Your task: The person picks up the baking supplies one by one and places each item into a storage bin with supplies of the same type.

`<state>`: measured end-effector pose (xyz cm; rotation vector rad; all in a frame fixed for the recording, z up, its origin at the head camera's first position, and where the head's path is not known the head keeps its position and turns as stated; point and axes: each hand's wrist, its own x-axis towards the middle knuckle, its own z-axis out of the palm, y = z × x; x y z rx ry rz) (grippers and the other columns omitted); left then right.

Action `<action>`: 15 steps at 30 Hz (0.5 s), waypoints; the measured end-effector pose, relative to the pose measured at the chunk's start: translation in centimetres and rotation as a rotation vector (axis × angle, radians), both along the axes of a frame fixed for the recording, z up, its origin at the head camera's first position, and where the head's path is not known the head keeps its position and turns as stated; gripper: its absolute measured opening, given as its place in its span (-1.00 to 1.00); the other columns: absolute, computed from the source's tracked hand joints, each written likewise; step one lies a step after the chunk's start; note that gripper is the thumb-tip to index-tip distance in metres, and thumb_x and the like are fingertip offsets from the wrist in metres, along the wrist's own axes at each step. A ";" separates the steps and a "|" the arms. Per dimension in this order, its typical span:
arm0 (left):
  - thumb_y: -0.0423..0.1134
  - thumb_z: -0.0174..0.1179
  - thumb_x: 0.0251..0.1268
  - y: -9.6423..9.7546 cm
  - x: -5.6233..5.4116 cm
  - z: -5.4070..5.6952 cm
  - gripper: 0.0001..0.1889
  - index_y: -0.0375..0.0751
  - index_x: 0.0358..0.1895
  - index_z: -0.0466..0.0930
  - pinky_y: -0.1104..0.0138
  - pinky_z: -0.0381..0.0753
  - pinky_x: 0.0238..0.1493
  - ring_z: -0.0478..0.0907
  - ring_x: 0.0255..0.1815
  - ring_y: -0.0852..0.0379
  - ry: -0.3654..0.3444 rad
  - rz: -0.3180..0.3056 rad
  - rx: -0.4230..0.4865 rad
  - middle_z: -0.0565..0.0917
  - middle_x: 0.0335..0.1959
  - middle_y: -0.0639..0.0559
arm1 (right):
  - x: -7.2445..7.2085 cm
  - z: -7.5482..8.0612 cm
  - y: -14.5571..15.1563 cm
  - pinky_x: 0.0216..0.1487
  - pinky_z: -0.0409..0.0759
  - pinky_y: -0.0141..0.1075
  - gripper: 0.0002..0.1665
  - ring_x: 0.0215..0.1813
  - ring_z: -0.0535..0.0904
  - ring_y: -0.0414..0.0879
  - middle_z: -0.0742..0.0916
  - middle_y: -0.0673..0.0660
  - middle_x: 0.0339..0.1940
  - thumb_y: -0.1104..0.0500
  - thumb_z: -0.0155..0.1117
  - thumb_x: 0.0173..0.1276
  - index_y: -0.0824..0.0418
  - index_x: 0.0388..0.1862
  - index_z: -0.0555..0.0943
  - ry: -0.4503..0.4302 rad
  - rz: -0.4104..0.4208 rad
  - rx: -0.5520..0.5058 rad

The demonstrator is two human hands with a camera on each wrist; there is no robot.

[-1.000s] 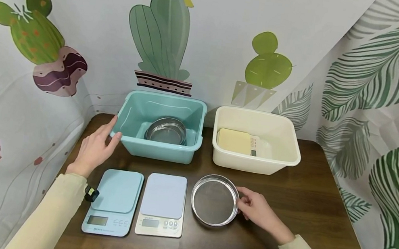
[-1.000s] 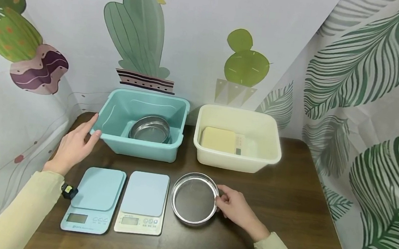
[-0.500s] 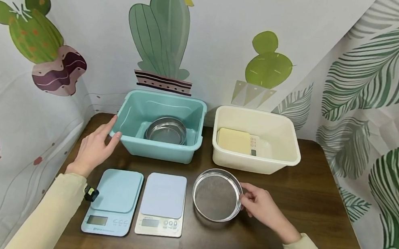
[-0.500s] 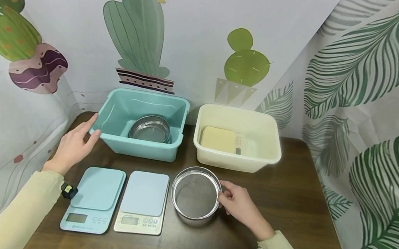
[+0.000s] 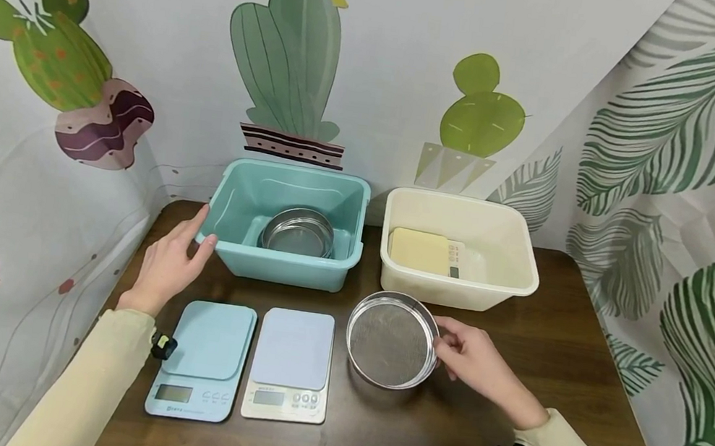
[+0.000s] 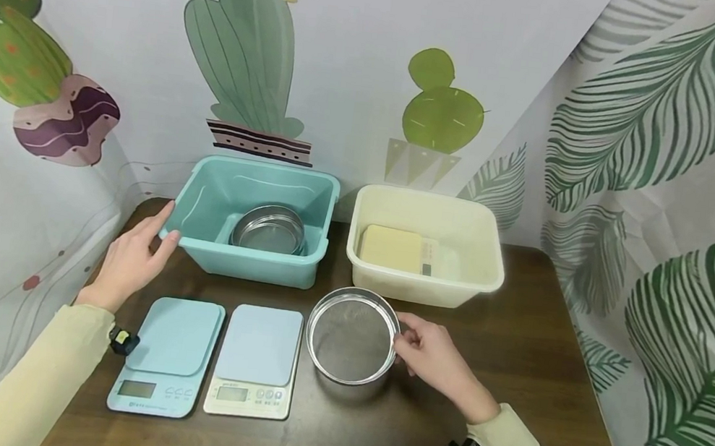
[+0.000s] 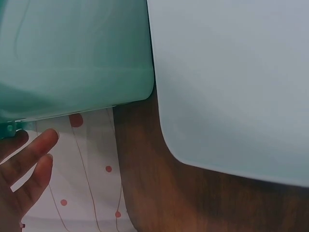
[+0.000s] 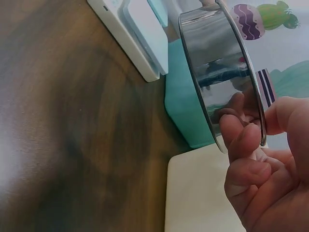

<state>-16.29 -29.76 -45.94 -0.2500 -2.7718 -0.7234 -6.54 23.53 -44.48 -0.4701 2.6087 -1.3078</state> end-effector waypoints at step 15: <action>0.10 -0.05 0.66 0.1 0.0 0.0 -0.32 0.03 0.71 0.06 -0.32 0.54 -0.09 0.63 0.00 -0.42 0.003 0.001 0.010 0.48 0.40 -0.39 | -0.6 2.1 -0.6 -0.61 0.47 -0.33 -0.58 -0.72 0.49 -0.23 0.62 -0.03 -0.67 0.39 0.19 0.41 0.38 0.24 0.62 0.004 0.020 -0.065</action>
